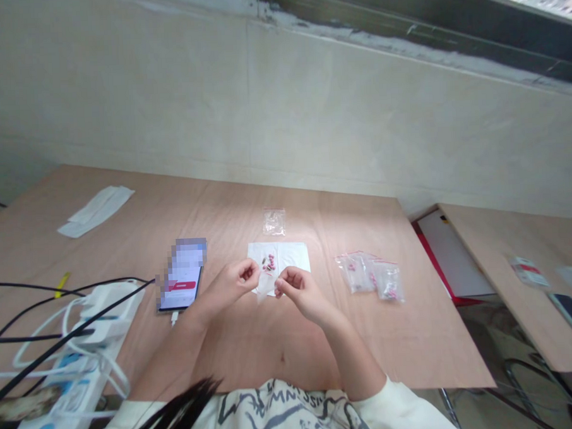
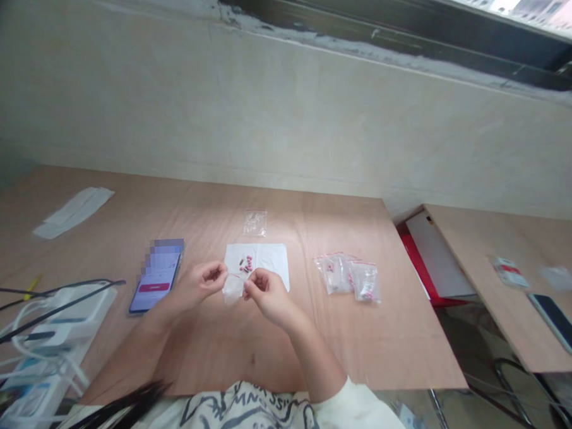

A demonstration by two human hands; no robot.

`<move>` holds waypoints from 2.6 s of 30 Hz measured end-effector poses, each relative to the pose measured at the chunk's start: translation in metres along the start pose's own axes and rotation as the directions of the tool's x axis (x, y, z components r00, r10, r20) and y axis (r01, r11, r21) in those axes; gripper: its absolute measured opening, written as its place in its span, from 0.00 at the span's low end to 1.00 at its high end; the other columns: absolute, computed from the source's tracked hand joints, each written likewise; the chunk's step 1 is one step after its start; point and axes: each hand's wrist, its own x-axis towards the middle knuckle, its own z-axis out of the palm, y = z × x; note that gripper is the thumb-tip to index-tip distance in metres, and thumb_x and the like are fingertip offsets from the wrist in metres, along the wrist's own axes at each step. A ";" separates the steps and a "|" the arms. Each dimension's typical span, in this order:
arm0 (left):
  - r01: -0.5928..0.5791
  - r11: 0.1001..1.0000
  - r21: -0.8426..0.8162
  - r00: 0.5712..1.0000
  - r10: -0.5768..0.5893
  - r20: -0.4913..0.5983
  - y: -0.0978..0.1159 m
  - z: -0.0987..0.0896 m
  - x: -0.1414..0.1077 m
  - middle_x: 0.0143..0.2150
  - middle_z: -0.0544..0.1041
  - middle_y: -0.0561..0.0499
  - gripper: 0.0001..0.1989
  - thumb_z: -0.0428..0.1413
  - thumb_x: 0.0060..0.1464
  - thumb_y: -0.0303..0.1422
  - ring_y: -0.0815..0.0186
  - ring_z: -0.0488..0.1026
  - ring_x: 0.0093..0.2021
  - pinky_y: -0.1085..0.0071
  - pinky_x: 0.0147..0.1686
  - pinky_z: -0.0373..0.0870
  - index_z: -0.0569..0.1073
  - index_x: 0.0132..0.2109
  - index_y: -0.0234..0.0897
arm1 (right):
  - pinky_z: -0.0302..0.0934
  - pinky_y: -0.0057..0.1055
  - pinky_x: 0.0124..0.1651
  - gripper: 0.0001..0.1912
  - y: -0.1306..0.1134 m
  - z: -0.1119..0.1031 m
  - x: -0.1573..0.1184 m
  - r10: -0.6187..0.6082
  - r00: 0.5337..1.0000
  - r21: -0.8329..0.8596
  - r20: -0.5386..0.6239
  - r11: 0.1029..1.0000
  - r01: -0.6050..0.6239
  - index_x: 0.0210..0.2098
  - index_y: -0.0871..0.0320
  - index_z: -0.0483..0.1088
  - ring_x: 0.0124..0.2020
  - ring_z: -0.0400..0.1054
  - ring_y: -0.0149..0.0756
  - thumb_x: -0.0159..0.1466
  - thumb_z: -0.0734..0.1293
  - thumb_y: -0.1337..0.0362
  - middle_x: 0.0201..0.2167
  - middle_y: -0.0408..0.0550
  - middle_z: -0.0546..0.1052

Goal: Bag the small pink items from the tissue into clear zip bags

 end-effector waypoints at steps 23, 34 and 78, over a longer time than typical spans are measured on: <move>-0.133 0.985 0.112 0.984 0.118 0.134 0.009 -0.004 -0.021 0.52 0.67 0.48 0.27 0.44 0.42 0.19 0.62 0.62 0.53 0.63 0.53 0.57 0.61 0.51 0.38 | 0.49 0.24 0.25 0.05 0.001 0.020 -0.014 -0.125 0.984 -0.303 -0.129 0.949 0.081 0.21 0.58 0.57 0.21 0.56 0.27 0.51 0.58 0.68 0.18 0.38 0.61; -0.204 0.975 0.086 0.967 0.187 0.171 -0.005 -0.004 -0.004 0.53 0.63 0.45 0.26 0.55 0.47 0.36 0.60 0.59 0.54 0.63 0.53 0.57 0.57 0.53 0.40 | 0.55 0.26 0.26 0.09 0.004 0.007 0.017 -0.035 0.989 -0.065 -0.142 0.998 0.026 0.22 0.57 0.57 0.21 0.60 0.28 0.55 0.59 0.61 0.18 0.39 0.64; -0.073 0.824 0.562 0.997 0.083 0.007 -0.052 0.009 0.030 0.47 0.68 0.44 0.22 0.55 0.45 0.38 0.55 0.62 0.49 0.59 0.48 0.52 0.63 0.47 0.37 | 0.55 0.33 0.40 0.09 0.043 -0.012 0.071 -0.288 0.951 -0.649 -0.108 0.745 0.152 0.33 0.58 0.68 0.35 0.61 0.35 0.54 0.61 0.74 0.31 0.47 0.70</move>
